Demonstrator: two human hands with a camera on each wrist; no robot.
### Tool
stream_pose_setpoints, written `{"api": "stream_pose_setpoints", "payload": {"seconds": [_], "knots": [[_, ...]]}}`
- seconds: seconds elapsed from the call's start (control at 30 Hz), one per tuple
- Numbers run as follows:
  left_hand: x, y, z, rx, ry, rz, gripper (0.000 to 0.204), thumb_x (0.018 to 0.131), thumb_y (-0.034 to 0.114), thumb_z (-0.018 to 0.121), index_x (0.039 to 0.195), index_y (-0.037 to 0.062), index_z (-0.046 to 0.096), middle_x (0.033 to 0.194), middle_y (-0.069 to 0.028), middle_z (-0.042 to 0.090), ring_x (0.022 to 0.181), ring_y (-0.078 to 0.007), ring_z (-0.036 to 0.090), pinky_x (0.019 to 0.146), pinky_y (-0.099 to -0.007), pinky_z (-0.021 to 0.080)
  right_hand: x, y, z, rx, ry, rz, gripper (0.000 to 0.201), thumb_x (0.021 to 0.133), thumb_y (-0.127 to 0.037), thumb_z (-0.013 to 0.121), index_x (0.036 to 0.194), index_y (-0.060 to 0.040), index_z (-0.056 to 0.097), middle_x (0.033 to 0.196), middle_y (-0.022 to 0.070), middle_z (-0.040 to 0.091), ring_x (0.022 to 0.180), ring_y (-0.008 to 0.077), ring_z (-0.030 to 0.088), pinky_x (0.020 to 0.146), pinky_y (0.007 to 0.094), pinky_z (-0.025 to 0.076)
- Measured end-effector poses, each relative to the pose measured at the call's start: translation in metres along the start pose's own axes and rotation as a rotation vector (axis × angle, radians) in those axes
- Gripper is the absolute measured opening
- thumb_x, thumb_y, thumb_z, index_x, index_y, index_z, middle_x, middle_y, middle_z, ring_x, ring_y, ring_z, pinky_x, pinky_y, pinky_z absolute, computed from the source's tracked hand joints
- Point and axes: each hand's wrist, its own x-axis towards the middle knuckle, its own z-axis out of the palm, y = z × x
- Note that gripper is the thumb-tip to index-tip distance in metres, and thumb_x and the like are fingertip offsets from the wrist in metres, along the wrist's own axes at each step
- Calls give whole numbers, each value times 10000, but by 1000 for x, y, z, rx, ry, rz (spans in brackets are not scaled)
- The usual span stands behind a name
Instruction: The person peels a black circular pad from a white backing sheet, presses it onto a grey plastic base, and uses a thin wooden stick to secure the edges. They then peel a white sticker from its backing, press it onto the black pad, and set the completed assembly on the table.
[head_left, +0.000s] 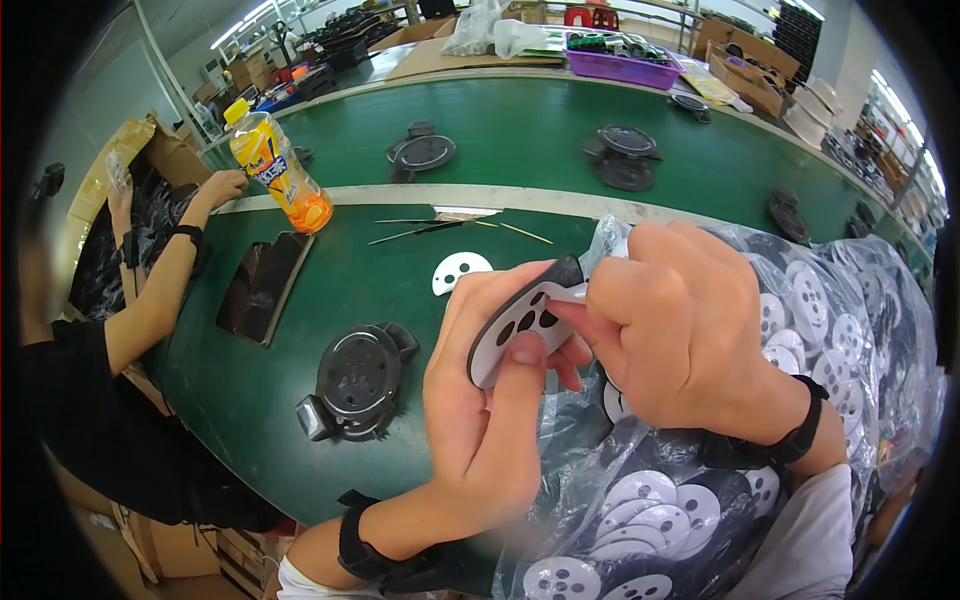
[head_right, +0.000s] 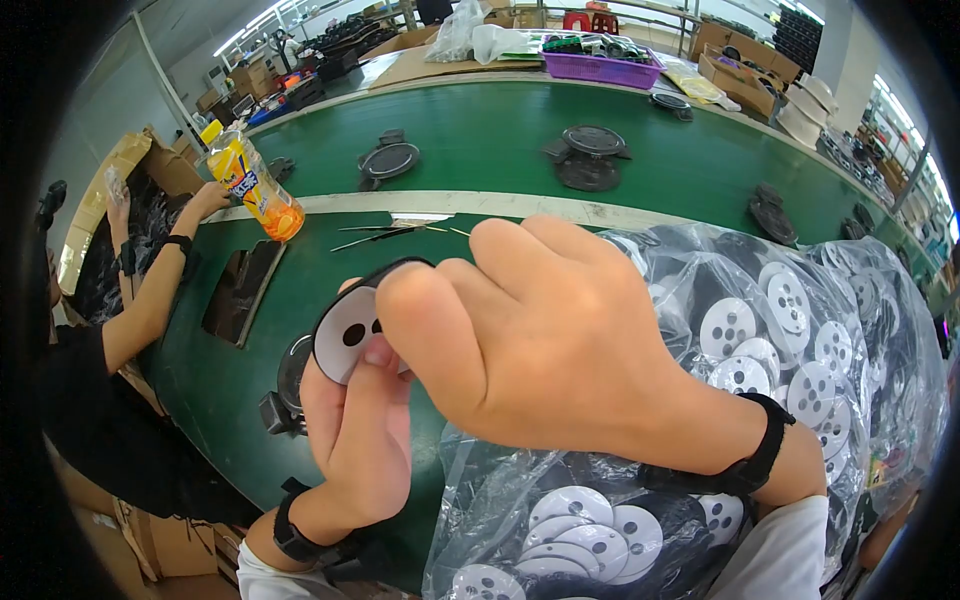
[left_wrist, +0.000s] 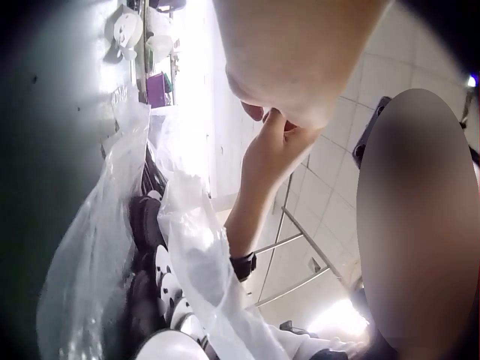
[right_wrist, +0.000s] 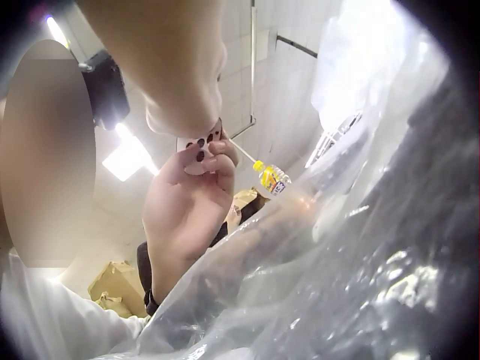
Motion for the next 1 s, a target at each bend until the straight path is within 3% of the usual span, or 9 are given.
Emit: {"api": "stream_pose_setpoints", "payload": {"seconds": [0.23, 0.33, 0.4, 0.47, 0.53, 0.57, 0.73, 0.9, 1.0], "knots": [[-1, 7, 1, -240, -62, -63, 404, 909, 203, 413, 1215, -60, 390, 1083, -140, 495, 810, -183, 531, 779, -308, 422, 1, 5, 4, 29, 19, -15, 349, 565, -32, 684, 870, -12, 516, 578, 38, 387, 445, 183, 381, 392, 306, 298], [13, 16, -10, -449, -30, -207, 460, 910, 294, 394, 1165, -86, 441, 1071, -145, 528, 869, -183, 542, 837, -314, 403, 2, 14, 7, 8, 18, -109, 305, 520, -70, 636, 814, -25, 568, 554, 9, 353, 453, 159, 361, 395, 282, 279], [26, 16, -29, 183, -223, -252, 582, 899, 462, 300, 1120, -34, 510, 1057, -126, 568, 1009, -204, 517, 912, -338, 368, 2, 19, 9, 0, 26, -191, 284, 504, -99, 612, 780, -39, 591, 543, -4, 333, 458, 147, 350, 398, 269, 268], [31, 20, -27, 8, -135, -298, 477, 909, 368, 371, 1053, -44, 564, 964, -117, 604, 941, -181, 550, 860, -306, 403, 2, 22, 10, -14, 8, -258, 236, 512, -136, 595, 740, -73, 589, 536, -20, 308, 471, 133, 334, 404, 252, 253], [35, 22, -31, 291, -287, -212, 350, 907, 240, 433, 995, -63, 586, 949, -105, 613, 842, -135, 563, 760, -264, 429, 0, 24, 13, -10, 19, -273, 246, 504, -144, 599, 743, -85, 588, 539, -23, 314, 472, 132, 334, 406, 251, 252], [38, 22, -31, 22, -258, -270, 140, 883, 39, 514, 943, -57, 596, 874, -41, 597, 807, -71, 542, 682, -191, 436, -1, 24, 13, -10, 30, -288, 257, 495, -153, 603, 745, -97, 587, 541, -25, 319, 474, 131, 334, 408, 250, 251], [44, 12, -49, 410, -231, -177, 159, 889, 102, 535, 873, -38, 609, 708, 36, 545, 633, -21, 460, 537, -183, 374, -3, 25, 13, -9, 1, -298, 247, 503, -150, 609, 743, -98, 582, 548, -28, 329, 480, 128, 341, 416, 252, 254], [60, 4, -79, 400, 165, -114, 208, 904, 178, 520, 887, -10, 609, 670, 24, 542, 532, -28, 430, 475, -182, 332, -3, 29, 12, 23, -5, -282, 240, 508, -124, 611, 742, -88, 573, 556, -12, 346, 495, 146, 364, 429, 265, 275], [64, 7, -90, 332, 265, -121, 212, 917, 185, 493, 875, 2, 590, 683, 13, 548, 505, -45, 404, 455, -191, 301, -5, 32, 14, 53, -155, -160, 214, 622, -87, 619, 824, -77, 548, 603, 13, 421, 592, 181, 465, 510, 293, 375]]}}
